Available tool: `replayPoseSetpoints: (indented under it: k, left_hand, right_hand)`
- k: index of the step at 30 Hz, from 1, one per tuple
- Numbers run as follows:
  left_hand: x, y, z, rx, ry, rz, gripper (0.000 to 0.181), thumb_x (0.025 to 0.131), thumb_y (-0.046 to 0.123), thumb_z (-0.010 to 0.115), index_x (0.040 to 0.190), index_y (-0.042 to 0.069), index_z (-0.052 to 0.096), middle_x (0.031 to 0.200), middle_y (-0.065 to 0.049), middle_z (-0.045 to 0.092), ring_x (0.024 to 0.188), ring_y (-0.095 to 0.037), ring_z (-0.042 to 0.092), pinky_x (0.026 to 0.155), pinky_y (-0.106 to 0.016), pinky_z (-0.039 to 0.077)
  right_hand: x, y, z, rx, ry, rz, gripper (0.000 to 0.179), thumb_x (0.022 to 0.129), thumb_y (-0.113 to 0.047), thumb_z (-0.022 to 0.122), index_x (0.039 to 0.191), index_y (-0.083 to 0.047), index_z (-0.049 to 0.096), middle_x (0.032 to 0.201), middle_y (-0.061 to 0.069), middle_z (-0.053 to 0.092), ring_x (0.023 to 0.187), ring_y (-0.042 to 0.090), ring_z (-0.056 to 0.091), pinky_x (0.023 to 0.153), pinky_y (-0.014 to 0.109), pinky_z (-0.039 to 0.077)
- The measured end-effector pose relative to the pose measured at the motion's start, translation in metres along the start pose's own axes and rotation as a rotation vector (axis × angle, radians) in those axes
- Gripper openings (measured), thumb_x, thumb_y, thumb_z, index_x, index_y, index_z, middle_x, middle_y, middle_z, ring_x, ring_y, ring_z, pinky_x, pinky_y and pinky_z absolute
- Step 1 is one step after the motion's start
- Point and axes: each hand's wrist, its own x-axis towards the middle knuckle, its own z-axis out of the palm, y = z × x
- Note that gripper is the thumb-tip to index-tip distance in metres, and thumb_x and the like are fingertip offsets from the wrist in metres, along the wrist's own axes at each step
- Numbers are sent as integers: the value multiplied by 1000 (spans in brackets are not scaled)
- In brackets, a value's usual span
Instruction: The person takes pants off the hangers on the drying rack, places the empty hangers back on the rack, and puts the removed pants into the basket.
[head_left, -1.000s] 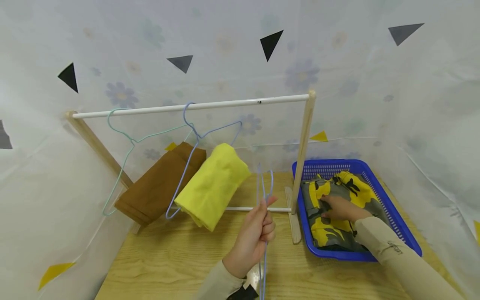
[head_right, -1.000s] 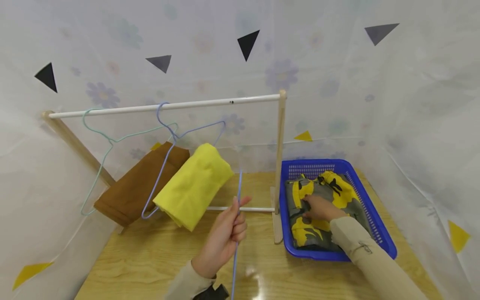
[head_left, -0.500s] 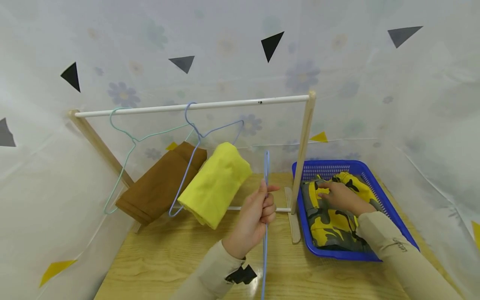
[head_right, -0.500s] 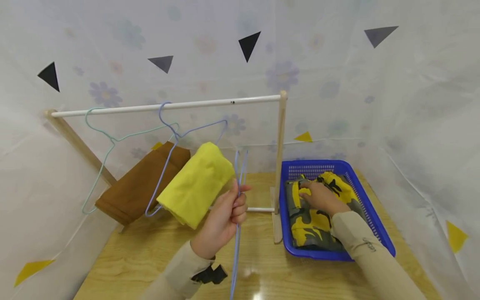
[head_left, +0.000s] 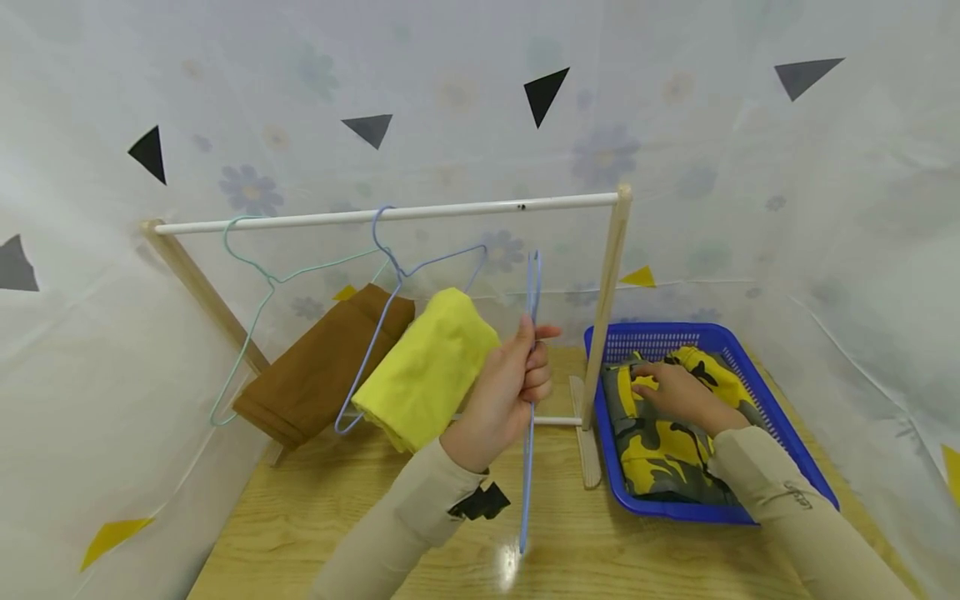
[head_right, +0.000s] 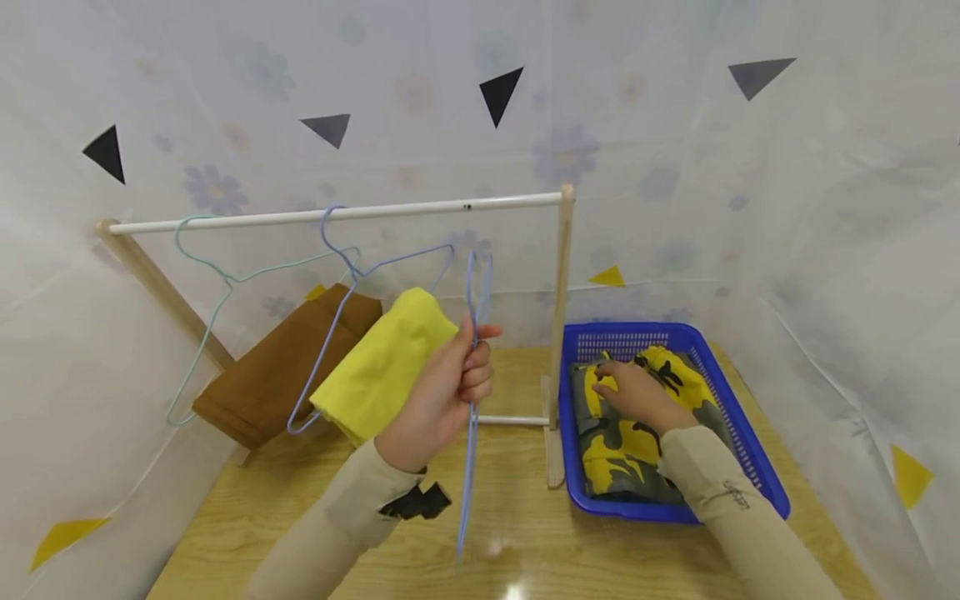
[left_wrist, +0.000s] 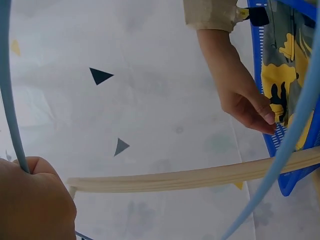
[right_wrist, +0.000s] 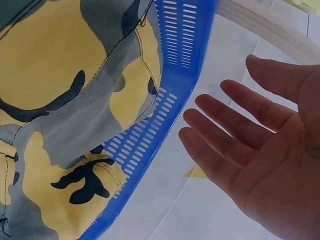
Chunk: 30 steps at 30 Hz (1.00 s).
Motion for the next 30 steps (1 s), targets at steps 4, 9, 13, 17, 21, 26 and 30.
replayPoseSetpoints:
  k: [4, 9, 13, 17, 21, 26, 30]
  left_hand:
    - [10, 11, 7, 1, -5, 25, 37, 102, 40, 37, 98, 10, 59, 60, 7, 29, 40, -2, 22, 40, -16, 16]
    - [24, 22, 12, -15, -14, 48, 38, 102, 40, 38, 97, 9, 60, 59, 7, 28, 40, -2, 22, 40, -16, 14]
    - [37, 29, 12, -58, -16, 50, 37, 102, 39, 38, 96, 8, 59, 59, 7, 27, 40, -2, 22, 40, -16, 13]
    - [49, 33, 12, -82, 8, 55, 38, 102, 38, 39, 93, 8, 60, 58, 7, 27, 39, -2, 22, 39, -15, 13]
    - [59, 35, 10, -89, 24, 49, 38, 102, 38, 40, 92, 7, 60, 57, 7, 27, 39, -2, 23, 39, -15, 13]
    - [67, 37, 9, -88, 44, 39, 37, 102, 37, 41, 93, 6, 59, 56, 7, 26, 39, -2, 22, 39, -15, 13]
    - [74, 37, 7, -99, 55, 38, 37, 102, 37, 41, 93, 5, 58, 56, 6, 26, 39, -2, 21, 40, -15, 12]
  right_hand:
    - [0, -2, 0, 2, 8, -13, 38, 99, -16, 55, 129, 8, 54, 128, 30, 54, 114, 49, 51, 88, 58, 47]
    - [-1, -3, 2, 14, 10, -22, 40, 99, -17, 56, 129, 8, 53, 128, 29, 54, 115, 49, 50, 89, 58, 46]
    - [-2, -4, 3, 11, 14, -28, 40, 99, -18, 56, 129, 8, 53, 127, 29, 55, 115, 48, 51, 90, 58, 46]
    - [-1, -6, 5, 15, 13, -38, 40, 98, -16, 56, 129, 9, 53, 126, 30, 55, 114, 48, 52, 90, 58, 46]
    - [0, -5, 9, 18, 19, -47, 38, 98, -14, 57, 128, 8, 54, 124, 29, 56, 113, 46, 53, 89, 57, 46]
    - [0, -3, 12, 40, 30, -46, 36, 98, -13, 57, 127, 8, 55, 124, 28, 57, 112, 46, 54, 87, 56, 48]
    - [1, -5, 12, 64, 23, -41, 36, 98, -12, 57, 127, 8, 55, 124, 29, 56, 113, 46, 53, 88, 56, 48]
